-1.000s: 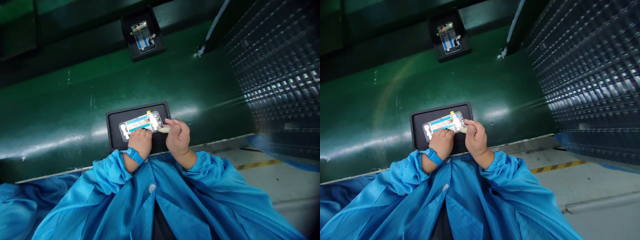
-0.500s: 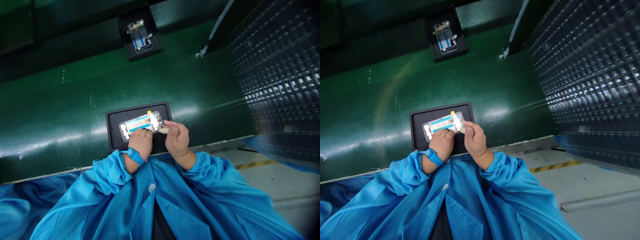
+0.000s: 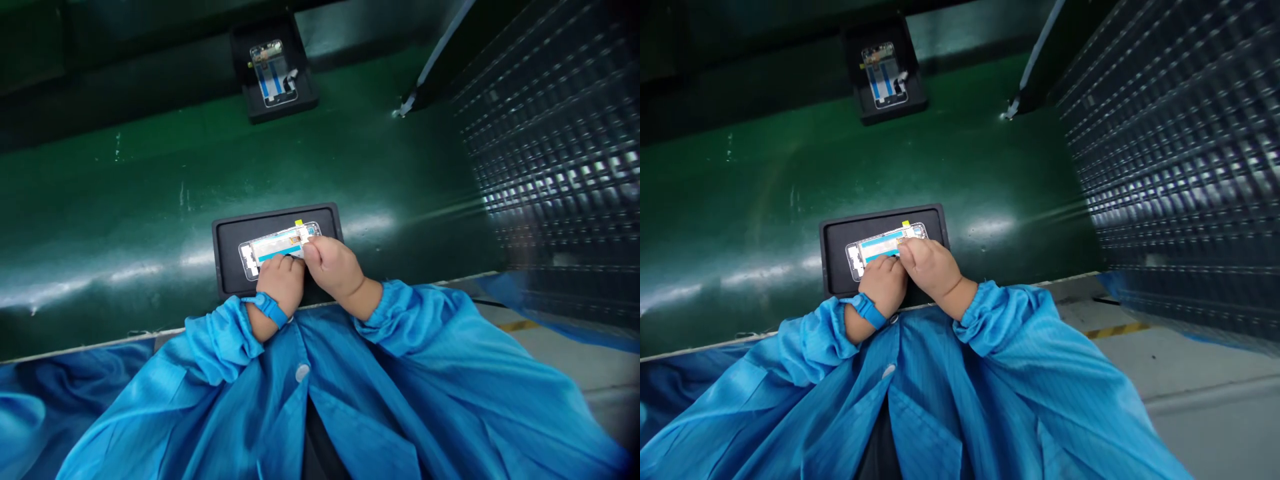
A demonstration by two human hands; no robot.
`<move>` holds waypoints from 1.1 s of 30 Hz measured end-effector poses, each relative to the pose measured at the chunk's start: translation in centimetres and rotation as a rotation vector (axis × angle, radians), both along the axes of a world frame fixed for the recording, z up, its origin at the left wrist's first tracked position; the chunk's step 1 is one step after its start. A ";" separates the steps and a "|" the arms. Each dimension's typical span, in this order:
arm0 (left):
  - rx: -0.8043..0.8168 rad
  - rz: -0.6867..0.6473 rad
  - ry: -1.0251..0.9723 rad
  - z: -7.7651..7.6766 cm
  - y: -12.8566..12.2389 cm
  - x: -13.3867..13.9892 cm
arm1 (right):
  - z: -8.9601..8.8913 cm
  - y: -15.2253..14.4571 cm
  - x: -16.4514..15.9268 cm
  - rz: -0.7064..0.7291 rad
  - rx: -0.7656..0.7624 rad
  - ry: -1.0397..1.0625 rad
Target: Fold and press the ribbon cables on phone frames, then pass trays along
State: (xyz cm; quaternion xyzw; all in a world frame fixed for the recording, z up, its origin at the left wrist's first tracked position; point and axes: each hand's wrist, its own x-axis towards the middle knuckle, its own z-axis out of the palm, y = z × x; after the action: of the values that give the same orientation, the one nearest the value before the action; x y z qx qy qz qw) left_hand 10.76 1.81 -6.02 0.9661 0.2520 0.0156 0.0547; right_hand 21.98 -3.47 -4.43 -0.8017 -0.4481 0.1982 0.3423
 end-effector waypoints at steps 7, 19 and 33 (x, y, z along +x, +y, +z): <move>-0.095 -0.177 -0.226 1.4 2.0 -3.0 | -0.3 0.3 3.3 -0.587 0.214 0.584; -0.181 0.146 0.037 0.9 6.6 1.8 | -2.2 -0.7 1.6 -0.241 -0.080 -0.208; -0.039 -0.005 -0.018 0.1 5.8 0.5 | 0.0 1.1 2.2 -0.563 0.364 0.269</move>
State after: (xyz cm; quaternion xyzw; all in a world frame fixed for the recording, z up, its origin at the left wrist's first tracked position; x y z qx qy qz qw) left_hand 11.22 7.64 -5.93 0.9652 0.2495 0.0193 0.0758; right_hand 24.22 -2.38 -4.39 -0.7864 -0.1888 0.1167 0.5765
